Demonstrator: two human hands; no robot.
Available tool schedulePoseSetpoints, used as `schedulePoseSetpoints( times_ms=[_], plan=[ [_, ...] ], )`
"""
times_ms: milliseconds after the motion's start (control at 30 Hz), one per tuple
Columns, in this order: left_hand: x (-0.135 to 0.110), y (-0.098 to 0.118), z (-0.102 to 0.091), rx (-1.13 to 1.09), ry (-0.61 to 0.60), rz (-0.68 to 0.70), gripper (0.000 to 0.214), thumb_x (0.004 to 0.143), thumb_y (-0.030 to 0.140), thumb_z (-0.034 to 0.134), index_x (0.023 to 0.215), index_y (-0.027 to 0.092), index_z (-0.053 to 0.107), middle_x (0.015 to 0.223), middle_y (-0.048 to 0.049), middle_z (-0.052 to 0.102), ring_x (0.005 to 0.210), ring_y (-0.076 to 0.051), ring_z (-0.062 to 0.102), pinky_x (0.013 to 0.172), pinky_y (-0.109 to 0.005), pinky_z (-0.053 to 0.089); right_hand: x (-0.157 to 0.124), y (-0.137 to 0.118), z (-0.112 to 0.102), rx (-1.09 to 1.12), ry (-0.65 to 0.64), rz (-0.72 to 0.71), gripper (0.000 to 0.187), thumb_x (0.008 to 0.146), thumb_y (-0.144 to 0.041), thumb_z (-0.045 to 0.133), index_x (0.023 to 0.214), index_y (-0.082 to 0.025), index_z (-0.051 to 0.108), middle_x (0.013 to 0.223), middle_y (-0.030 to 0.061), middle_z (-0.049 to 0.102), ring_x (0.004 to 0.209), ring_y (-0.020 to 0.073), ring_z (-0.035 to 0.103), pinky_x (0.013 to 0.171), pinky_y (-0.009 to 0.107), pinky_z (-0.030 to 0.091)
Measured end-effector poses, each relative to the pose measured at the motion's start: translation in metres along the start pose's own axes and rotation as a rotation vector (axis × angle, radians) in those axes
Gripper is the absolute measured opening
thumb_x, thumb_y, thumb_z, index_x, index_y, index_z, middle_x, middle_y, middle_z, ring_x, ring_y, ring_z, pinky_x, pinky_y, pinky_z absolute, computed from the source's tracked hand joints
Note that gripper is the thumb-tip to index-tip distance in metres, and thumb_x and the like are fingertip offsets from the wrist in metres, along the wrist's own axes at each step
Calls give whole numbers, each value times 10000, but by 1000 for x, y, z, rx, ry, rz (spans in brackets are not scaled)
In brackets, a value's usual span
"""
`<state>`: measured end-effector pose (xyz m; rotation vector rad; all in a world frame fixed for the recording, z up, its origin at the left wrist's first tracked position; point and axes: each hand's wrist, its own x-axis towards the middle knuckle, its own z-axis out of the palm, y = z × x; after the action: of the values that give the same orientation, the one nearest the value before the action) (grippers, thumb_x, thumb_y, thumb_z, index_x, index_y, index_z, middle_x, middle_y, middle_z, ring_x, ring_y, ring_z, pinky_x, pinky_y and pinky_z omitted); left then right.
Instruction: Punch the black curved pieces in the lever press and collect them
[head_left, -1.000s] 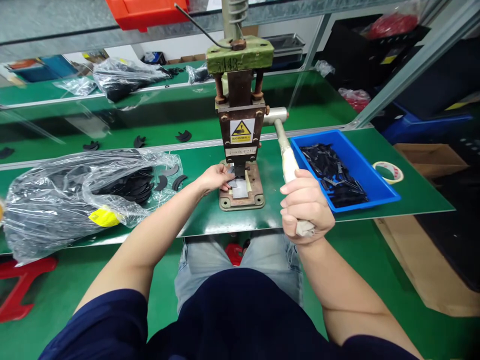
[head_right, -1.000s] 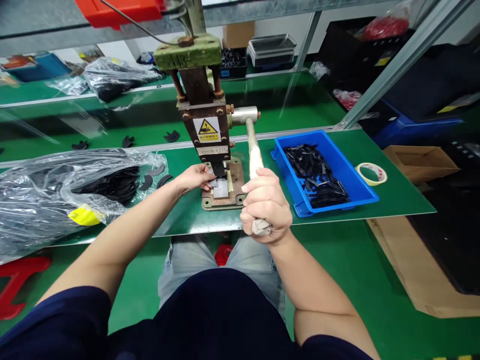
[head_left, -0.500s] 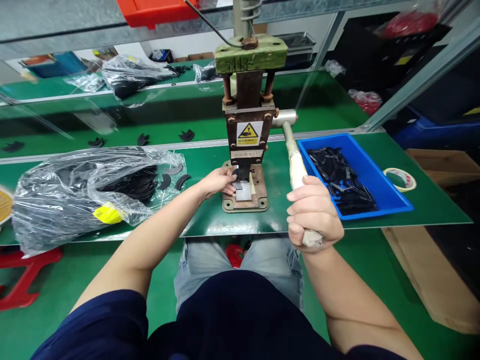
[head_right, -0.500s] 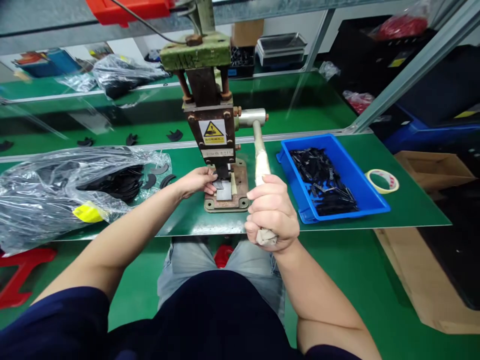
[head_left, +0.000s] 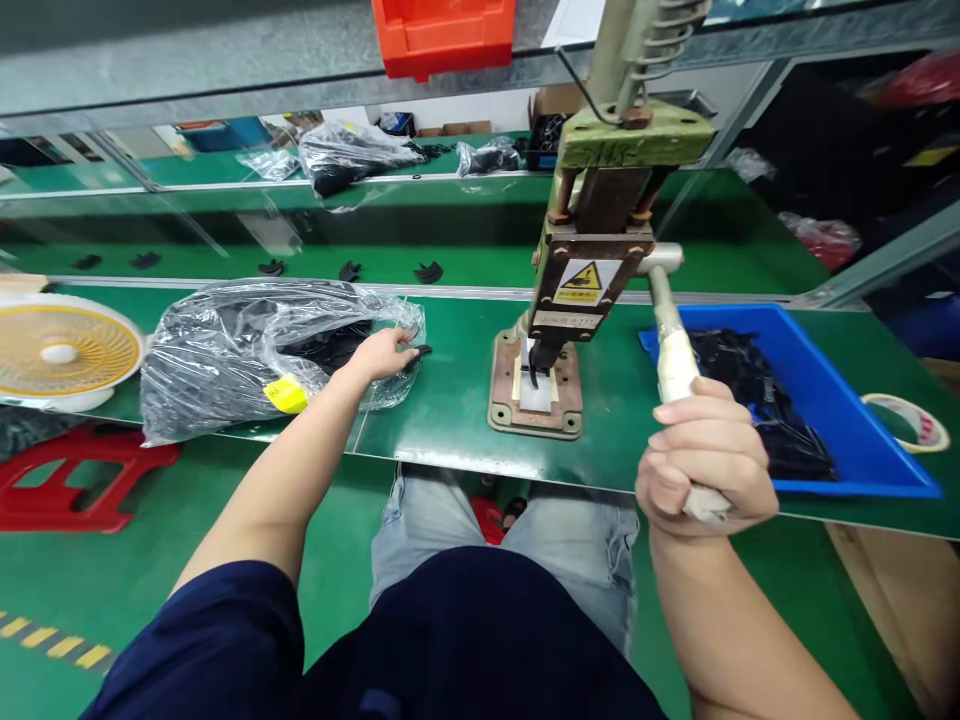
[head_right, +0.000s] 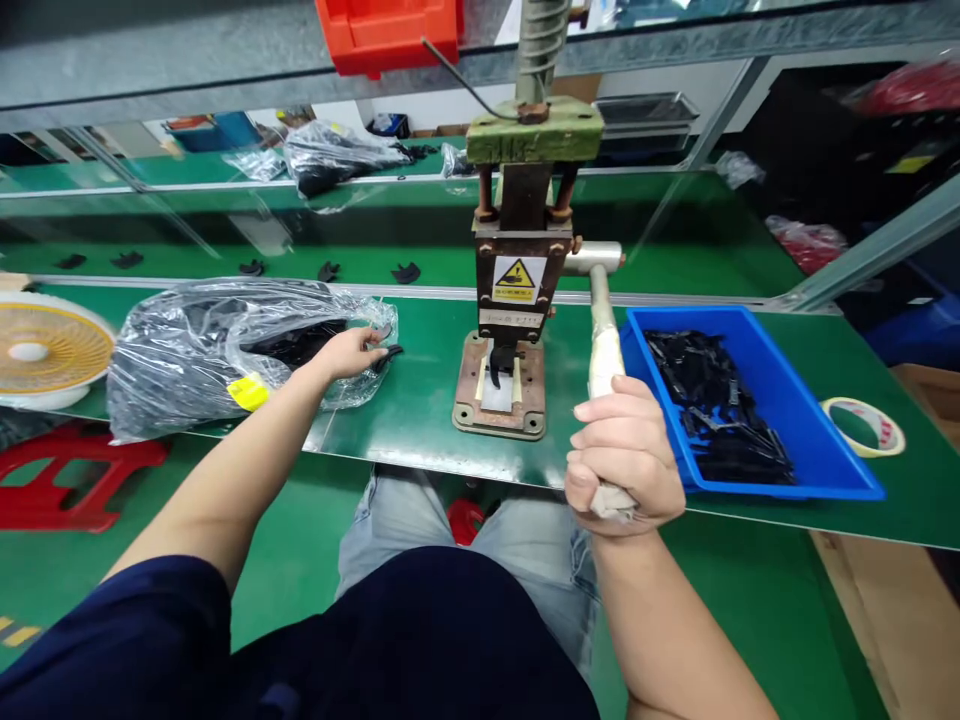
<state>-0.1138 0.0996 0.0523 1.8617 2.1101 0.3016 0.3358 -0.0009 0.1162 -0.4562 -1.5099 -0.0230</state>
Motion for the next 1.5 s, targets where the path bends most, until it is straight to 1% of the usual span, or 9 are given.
schedulePoseSetpoints(
  times_ms=[133,300,567,867,1000,1100,1200,1300,1500],
  plan=[
    [7,0,16,113,-63,49,490,870,467,785,1279,202,737,1340,-144,732,1194,-309,708,1028,-356,520,1,-1,-1,-20,-2,-13,212,864,-346,711,702,-251,610,677,-49,642,783,185,721,980,580,601],
    [18,0,20,32,-175,-46,474,827,438,836,1213,191,715,1094,-90,777,968,-248,741,844,-301,536,4,-3,-2,-31,-43,-25,182,859,-303,695,718,-241,599,692,-41,638,786,194,722,975,592,597],
    [22,-6,19,15,-214,-78,533,720,494,899,1123,188,733,985,-80,757,903,-252,736,792,-311,540,6,-6,-2,-19,-61,-6,148,836,-254,692,723,-236,598,711,-40,647,803,195,725,1014,596,584],
    [16,-8,9,-12,-247,79,750,771,435,849,1478,278,654,1366,-117,649,1166,-269,704,1111,-357,520,5,-5,0,-31,-45,-21,154,838,-266,678,715,-235,591,702,-41,635,795,197,726,1014,586,591],
    [14,-7,5,-10,-253,114,644,729,373,856,1353,282,725,1257,-97,673,1135,-256,696,1116,-361,516,5,-4,-3,-30,-59,-22,118,793,-232,693,722,-248,600,694,-40,635,778,210,721,991,596,592],
    [12,-4,-1,-52,-242,126,452,725,386,855,1140,247,745,1049,-52,713,960,-231,703,958,-332,561,6,-5,-3,-23,-65,-13,99,792,-226,684,736,-251,606,702,-40,642,782,211,719,996,598,587],
    [7,9,-12,-81,-207,138,278,857,490,759,943,235,691,820,-14,670,791,-216,667,784,-309,533,5,-6,-2,-25,-65,-12,107,811,-237,676,738,-246,597,709,-39,641,792,206,717,1005,593,584],
    [-2,37,-14,-83,-102,198,326,1013,535,576,954,227,667,818,-34,678,822,-237,679,785,-315,511,5,-5,0,-26,-49,-22,124,819,-241,676,738,-242,582,711,-42,635,800,196,712,1012,585,581],
    [-24,105,30,34,-157,352,282,1094,371,463,1119,166,654,1143,-163,731,1076,-287,706,950,-354,521,6,-8,-2,-39,-74,-15,128,848,-258,672,752,-237,590,725,-38,634,823,192,717,1042,601,579]
  ],
)
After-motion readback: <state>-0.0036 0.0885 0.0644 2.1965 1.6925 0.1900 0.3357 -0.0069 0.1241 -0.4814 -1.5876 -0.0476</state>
